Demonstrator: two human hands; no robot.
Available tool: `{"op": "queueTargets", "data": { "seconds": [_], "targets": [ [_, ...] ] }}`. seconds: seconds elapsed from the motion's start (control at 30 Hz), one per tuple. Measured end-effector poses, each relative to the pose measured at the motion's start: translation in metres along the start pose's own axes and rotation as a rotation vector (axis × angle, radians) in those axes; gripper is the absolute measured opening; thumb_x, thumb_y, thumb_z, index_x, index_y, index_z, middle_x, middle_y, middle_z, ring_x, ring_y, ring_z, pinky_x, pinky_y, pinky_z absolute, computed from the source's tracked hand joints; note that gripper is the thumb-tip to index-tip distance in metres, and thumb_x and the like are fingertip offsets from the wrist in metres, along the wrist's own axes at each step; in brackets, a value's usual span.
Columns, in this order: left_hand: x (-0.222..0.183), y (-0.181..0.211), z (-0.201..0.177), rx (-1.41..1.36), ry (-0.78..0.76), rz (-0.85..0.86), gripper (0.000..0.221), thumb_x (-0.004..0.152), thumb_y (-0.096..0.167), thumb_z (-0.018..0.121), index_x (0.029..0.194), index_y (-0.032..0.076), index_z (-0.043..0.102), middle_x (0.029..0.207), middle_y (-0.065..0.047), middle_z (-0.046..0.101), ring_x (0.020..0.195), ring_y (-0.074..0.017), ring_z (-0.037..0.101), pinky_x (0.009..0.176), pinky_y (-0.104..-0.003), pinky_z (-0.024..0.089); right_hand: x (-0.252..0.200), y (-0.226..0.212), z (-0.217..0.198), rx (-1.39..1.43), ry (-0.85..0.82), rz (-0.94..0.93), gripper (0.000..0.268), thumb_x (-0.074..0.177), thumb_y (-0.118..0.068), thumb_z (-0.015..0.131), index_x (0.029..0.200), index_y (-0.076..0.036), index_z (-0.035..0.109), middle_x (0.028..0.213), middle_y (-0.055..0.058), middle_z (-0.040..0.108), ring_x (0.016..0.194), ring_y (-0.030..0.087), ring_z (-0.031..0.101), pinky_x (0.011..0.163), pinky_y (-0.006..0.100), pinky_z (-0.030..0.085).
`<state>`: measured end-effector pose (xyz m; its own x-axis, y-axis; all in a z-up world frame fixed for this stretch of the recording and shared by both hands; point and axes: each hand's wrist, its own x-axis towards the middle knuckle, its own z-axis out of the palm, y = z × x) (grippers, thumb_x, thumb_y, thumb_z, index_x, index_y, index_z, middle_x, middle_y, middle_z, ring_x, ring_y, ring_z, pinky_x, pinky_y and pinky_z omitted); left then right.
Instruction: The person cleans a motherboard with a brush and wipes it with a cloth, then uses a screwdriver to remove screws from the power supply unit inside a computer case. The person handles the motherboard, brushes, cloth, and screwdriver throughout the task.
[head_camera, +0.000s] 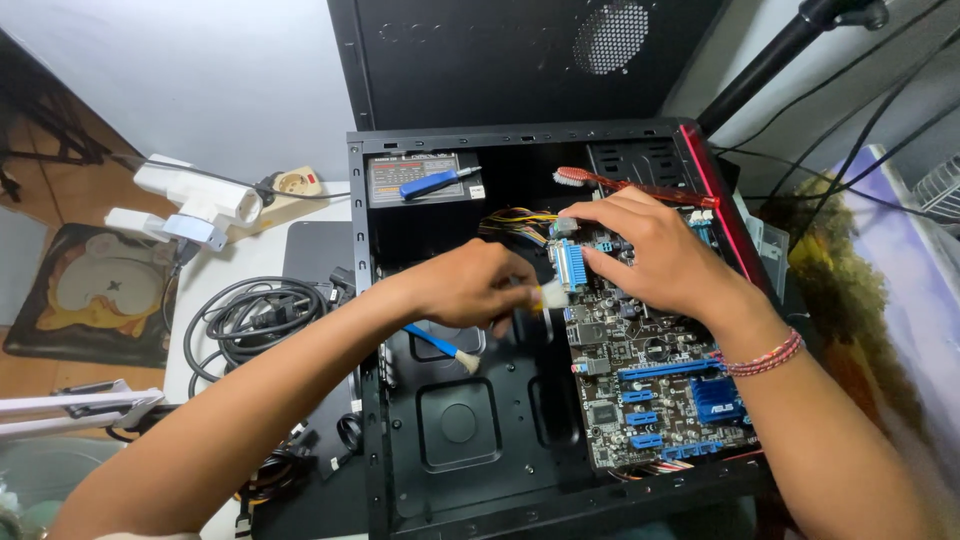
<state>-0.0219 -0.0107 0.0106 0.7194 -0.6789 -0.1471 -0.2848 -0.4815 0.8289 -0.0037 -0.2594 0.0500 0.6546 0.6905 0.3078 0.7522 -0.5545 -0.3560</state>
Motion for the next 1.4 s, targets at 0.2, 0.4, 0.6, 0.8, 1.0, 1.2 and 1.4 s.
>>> {"op": "queueTargets", "data": {
  "seconds": [0.2,0.4,0.6,0.8,1.0,1.2,1.4],
  "targets": [
    [0.0,-0.005,0.001,0.036,0.091,0.004,0.03,0.1,0.03,0.055,0.099,0.007,0.074,0.061,-0.005,0.074,0.058,-0.0148,0.073,0.061,-0.031,0.057,0.0,0.002,0.0,0.005,-0.006,0.003,0.039,0.087,-0.011,0.073,0.125,-0.005,0.067,0.106,0.015,0.068,0.099,0.032,0.065,0.088,0.04,0.052],
    [0.003,-0.004,0.002,0.036,0.11,-0.144,0.027,0.098,0.026,0.054,0.098,0.008,0.074,0.063,-0.004,0.075,0.06,-0.0157,0.075,0.062,-0.031,0.059,0.0,-0.001,0.0,0.0,0.0,-0.003,0.038,0.087,-0.012,0.074,0.123,-0.005,0.067,0.105,0.015,0.068,0.098,0.032,0.065,0.088,0.04,0.053],
    [0.004,-0.001,0.007,-0.064,-0.026,-0.123,0.031,0.102,0.03,0.051,0.101,0.006,0.072,0.068,-0.006,0.076,0.061,-0.0152,0.072,0.064,-0.032,0.059,0.0,-0.001,-0.001,0.0,-0.014,0.031,0.039,0.086,-0.012,0.074,0.124,-0.005,0.067,0.105,0.015,0.067,0.098,0.032,0.065,0.087,0.04,0.053],
    [0.007,-0.013,0.011,-0.156,-0.034,-0.02,0.027,0.104,0.026,0.049,0.104,0.004,0.064,0.078,-0.006,0.079,0.068,-0.0133,0.073,0.067,-0.031,0.059,0.0,-0.001,-0.002,0.002,-0.017,0.02,0.04,0.086,-0.01,0.073,0.125,-0.005,0.066,0.107,0.016,0.068,0.1,0.032,0.066,0.087,0.041,0.053],
    [0.007,-0.018,0.01,-0.243,0.028,-0.084,0.028,0.105,0.027,0.049,0.102,0.003,0.063,0.081,-0.008,0.079,0.073,-0.0127,0.075,0.069,-0.029,0.061,0.0,-0.002,-0.002,0.008,-0.01,0.017,0.039,0.086,-0.011,0.074,0.124,-0.005,0.066,0.107,0.015,0.068,0.101,0.032,0.066,0.088,0.041,0.053],
    [-0.012,-0.003,-0.003,-0.194,-0.131,0.008,0.027,0.102,0.027,0.055,0.102,0.004,0.068,0.082,-0.007,0.08,0.075,-0.0121,0.077,0.069,-0.029,0.061,0.0,0.0,-0.001,-0.001,-0.015,0.014,0.039,0.087,-0.01,0.073,0.125,-0.004,0.066,0.108,0.016,0.069,0.101,0.033,0.066,0.088,0.041,0.052],
    [-0.012,0.012,0.003,-0.149,0.215,-0.033,0.025,0.102,0.025,0.056,0.102,0.002,0.066,0.075,-0.006,0.078,0.07,-0.0138,0.079,0.067,-0.029,0.063,0.001,-0.003,-0.001,-0.002,-0.009,0.01,0.039,0.086,-0.011,0.074,0.124,-0.004,0.066,0.107,0.016,0.068,0.1,0.033,0.065,0.088,0.041,0.052]
  ]
}}
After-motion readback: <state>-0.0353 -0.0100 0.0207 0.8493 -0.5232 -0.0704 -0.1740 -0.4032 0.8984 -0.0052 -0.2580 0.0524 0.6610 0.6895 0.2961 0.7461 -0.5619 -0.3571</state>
